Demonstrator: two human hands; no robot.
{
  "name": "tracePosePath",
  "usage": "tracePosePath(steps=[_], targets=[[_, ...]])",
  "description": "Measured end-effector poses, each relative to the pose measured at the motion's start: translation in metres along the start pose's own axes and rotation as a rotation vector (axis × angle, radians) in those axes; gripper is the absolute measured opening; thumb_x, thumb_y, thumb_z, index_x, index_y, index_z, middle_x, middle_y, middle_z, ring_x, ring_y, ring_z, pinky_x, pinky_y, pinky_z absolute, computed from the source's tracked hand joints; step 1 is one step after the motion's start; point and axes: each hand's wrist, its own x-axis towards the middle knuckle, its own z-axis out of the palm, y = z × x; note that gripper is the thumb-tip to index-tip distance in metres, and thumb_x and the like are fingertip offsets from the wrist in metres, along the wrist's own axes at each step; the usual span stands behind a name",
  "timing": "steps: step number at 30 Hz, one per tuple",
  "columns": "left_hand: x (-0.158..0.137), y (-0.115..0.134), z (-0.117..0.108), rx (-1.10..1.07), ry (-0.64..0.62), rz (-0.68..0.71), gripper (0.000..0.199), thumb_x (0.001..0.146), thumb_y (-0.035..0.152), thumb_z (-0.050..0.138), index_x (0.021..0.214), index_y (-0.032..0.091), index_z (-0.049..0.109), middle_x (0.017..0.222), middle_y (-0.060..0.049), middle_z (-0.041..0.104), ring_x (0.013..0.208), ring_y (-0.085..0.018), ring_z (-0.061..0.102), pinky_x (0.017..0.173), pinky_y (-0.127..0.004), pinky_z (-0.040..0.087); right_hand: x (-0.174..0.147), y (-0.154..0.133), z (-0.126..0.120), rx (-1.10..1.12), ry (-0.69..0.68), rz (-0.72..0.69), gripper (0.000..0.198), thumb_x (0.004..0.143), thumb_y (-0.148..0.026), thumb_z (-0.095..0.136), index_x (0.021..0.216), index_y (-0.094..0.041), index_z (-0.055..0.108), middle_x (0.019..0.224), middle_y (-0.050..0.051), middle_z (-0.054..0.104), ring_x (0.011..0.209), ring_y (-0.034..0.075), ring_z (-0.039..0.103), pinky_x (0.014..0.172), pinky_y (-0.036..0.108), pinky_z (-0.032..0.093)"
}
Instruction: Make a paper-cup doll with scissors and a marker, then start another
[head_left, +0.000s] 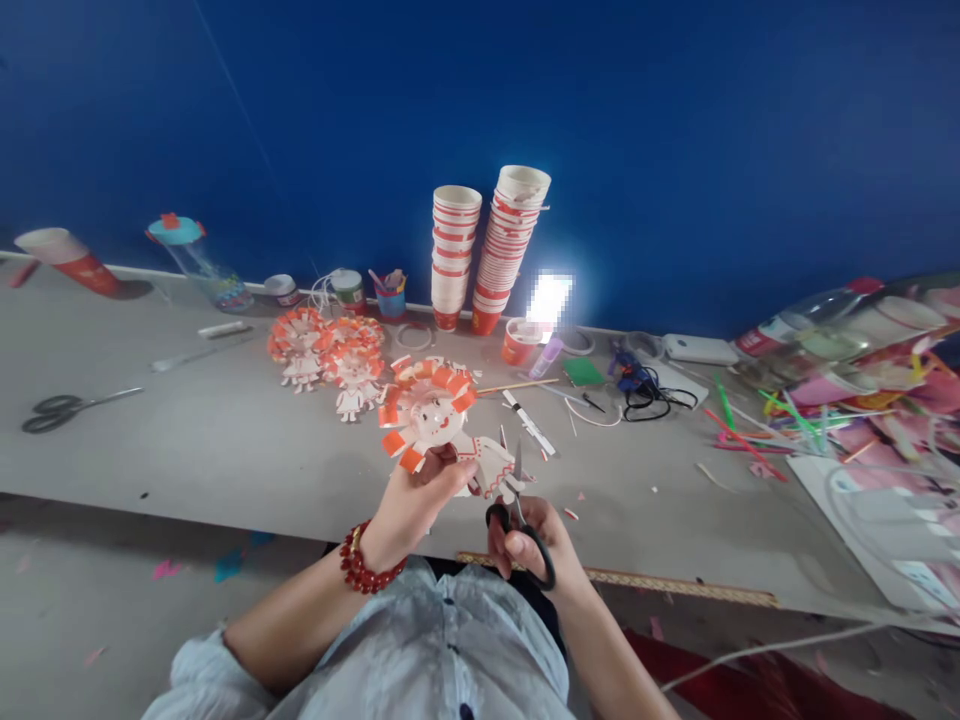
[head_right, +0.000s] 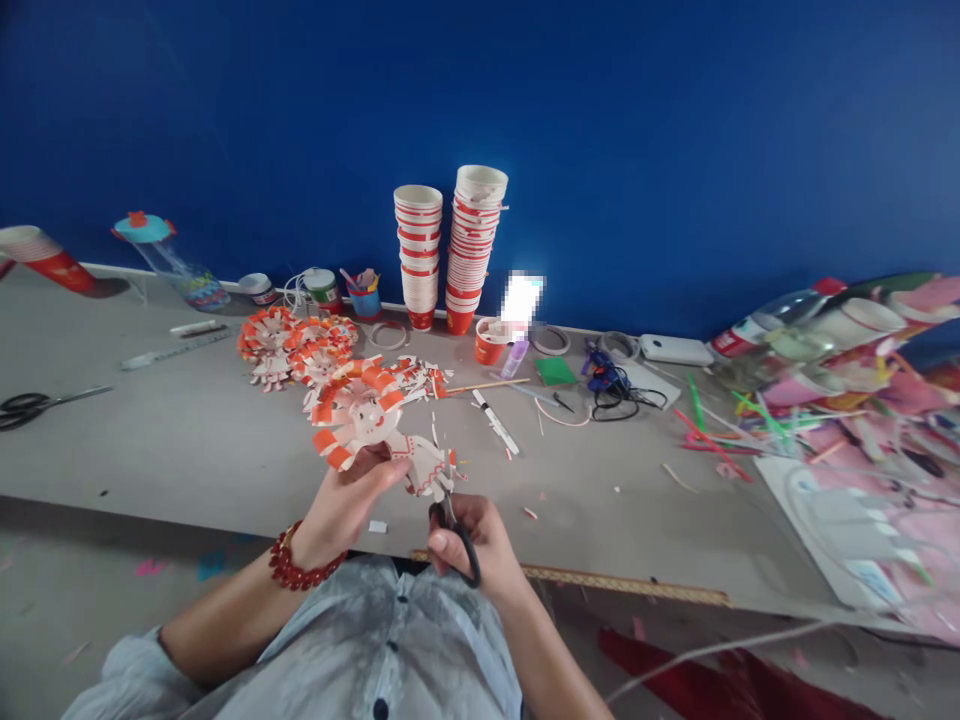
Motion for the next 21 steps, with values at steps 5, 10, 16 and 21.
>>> tracePosePath(steps=[5,10,16,21], targets=[[-0.008,-0.012,0.006,-0.100,0.036,-0.005,0.010,0.079,0.024,0.068,0.086,0.018,0.063,0.080,-0.003,0.065,0.078,-0.018,0.060,0.076,-0.031,0.050,0.001,0.000,0.005,0.096,-0.007,0.004,0.055,0.068,-0.068,0.070,0.063,-0.016,0.054,0.049,0.000,0.053,0.040,0.008,0.043,0.042,0.021,0.027],[-0.011,-0.012,0.011,-0.167,0.091,-0.020,0.008,0.075,0.022,0.070,0.077,0.019,0.063,0.074,-0.001,0.064,0.072,-0.016,0.059,0.071,-0.029,0.050,0.001,0.000,0.004,0.124,-0.048,0.007,0.055,0.069,-0.069,0.069,0.064,-0.016,0.054,0.049,-0.002,0.051,0.039,0.008,0.042,0.041,0.021,0.027],[-0.007,0.000,0.009,-0.170,-0.002,-0.096,0.005,0.077,0.022,0.067,0.080,0.017,0.066,0.075,-0.003,0.066,0.073,-0.018,0.062,0.072,-0.030,0.051,0.001,-0.004,0.000,-0.005,-0.056,0.040,0.055,0.072,-0.070,0.065,0.063,-0.017,0.054,0.047,-0.001,0.050,0.041,0.010,0.041,0.044,0.023,0.029],[-0.007,0.000,0.005,-0.128,0.065,-0.136,0.013,0.074,0.023,0.070,0.084,0.015,0.067,0.079,-0.003,0.069,0.077,-0.019,0.064,0.075,-0.031,0.052,0.004,-0.011,-0.003,-0.136,-0.057,0.030,0.055,0.074,-0.070,0.062,0.057,-0.018,0.052,0.043,-0.002,0.047,0.040,0.010,0.039,0.042,0.023,0.026]])
